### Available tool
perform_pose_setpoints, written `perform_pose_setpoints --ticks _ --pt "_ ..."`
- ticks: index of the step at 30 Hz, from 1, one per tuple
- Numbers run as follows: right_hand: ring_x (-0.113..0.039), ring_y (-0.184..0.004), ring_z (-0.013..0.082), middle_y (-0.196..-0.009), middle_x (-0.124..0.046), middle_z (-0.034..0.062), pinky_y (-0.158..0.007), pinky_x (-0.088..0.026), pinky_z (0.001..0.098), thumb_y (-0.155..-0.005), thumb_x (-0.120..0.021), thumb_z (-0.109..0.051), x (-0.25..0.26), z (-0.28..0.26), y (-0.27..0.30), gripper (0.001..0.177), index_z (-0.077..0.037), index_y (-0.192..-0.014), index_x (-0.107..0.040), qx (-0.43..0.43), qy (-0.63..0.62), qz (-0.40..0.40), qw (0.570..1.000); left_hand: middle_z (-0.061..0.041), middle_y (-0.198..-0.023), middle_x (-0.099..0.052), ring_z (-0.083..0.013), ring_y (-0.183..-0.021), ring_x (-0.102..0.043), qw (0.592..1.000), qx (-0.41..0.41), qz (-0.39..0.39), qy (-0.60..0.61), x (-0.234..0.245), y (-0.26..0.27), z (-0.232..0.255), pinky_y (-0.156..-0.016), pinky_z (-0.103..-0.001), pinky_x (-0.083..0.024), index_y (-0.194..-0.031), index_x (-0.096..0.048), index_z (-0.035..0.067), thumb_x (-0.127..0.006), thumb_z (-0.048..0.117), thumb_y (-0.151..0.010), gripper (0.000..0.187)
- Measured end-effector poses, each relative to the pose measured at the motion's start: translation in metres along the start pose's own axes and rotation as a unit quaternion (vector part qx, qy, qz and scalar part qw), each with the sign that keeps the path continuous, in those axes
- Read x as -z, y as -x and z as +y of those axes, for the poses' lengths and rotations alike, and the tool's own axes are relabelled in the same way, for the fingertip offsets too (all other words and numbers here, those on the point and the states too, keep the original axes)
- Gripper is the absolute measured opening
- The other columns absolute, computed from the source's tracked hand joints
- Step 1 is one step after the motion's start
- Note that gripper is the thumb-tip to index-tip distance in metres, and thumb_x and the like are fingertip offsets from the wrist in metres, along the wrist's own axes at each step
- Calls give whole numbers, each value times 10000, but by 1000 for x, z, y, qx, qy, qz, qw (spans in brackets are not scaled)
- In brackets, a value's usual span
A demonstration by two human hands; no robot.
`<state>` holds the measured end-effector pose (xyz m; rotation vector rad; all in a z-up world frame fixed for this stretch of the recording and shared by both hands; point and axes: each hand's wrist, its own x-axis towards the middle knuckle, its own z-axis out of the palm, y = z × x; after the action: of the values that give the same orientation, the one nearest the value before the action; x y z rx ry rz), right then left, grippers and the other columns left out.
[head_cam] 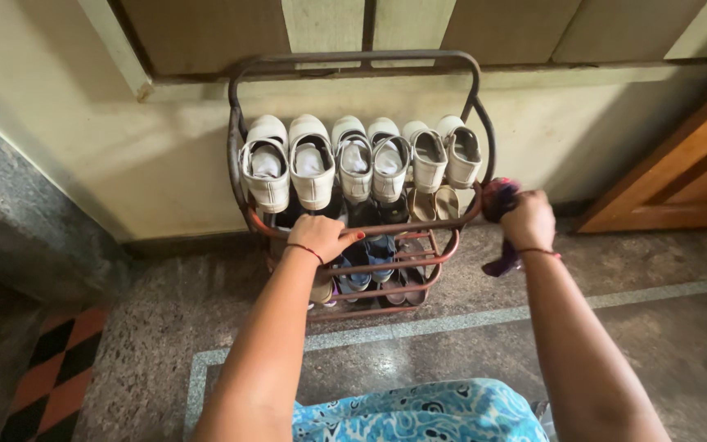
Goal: The person cleans a metal shoe rack by spraying it with a cleaning solution and wiping it with a cloth. They then adjust the shoes on the rack and place a white cloth inside one of the shoes.
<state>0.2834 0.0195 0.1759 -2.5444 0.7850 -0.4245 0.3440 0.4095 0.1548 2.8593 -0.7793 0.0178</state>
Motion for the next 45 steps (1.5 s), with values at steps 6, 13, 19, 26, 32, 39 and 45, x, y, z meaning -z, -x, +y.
perform_pose_setpoints --ticks 6,13,19,26,32,39,45 --pt "-464 -1347 408 -1433 -504 207 -1143 -396 438 -771 -611 52 2 -25 -36 561 -33 -1321 -682 224 -132 202 944 -169 -859 -738 -401 -852 -702 998 -56 -27 34 7 -5 -11 -754 -524 -547 -857 -779 156 -463 746 -902 671" --pt "-482 -1359 411 -1455 -512 192 -1172 -410 434 -819 -595 66 -25 -59 -108 516 -57 -1305 -714 278 -149 210 925 -180 -882 -741 -399 -880 -705 999 -26 -28 39 11 -1 -7 -774 -523 -550 -856 -787 155 -436 809 -861 742" --pt "-546 -1345 373 -1422 -549 183 -1212 -449 405 -805 -529 91 -25 -75 -151 490 -68 -1221 -734 271 -244 233 901 -171 -901 -746 -379 -908 -711 997 0 -72 37 16 -2 -5 -805 -497 -557 -873 -804 161 -421 850 -834 790" --pt "-612 -1216 393 -1348 -636 181 -1056 -485 423 -858 -631 -28 -29 -81 -188 453 -203 -1250 -772 261 -121 50 956 -167 -935 -751 -369 -923 -715 995 29 -95 32 16 -6 -4 -833 -477 -555 -895 -809 137 -428 878 -813 837" --pt "-650 -1149 378 -1296 -672 147 -1009 -507 418 -751 -689 10 -27 -53 -161 481 -183 -1179 -791 257 -133 88 953 -155 -928 -753 -373 -920 -713 995 25 -91 44 22 -1 -1 -815 -483 -557 -894 -811 164 -425 876 -805 815" --pt "-653 -1175 324 -1251 -670 151 -1054 -504 356 -773 -587 135 -30 -35 -89 563 -133 -1228 -783 275 -230 159 920 -140 -908 -759 -355 -898 -722 994 49 -90 46 26 0 2 -799 -469 -564 -858 -810 153 -468 876 -789 802" --pt "-655 -1158 277 -1236 -670 125 -1039 -505 314 -715 -522 186 -30 -24 -45 645 -124 -1216 -785 229 -277 173 917 -135 -880 -760 -352 -871 -726 994 52 -88 47 28 1 4 -785 -467 -566 -854 -810 161 -467 878 -792 797"
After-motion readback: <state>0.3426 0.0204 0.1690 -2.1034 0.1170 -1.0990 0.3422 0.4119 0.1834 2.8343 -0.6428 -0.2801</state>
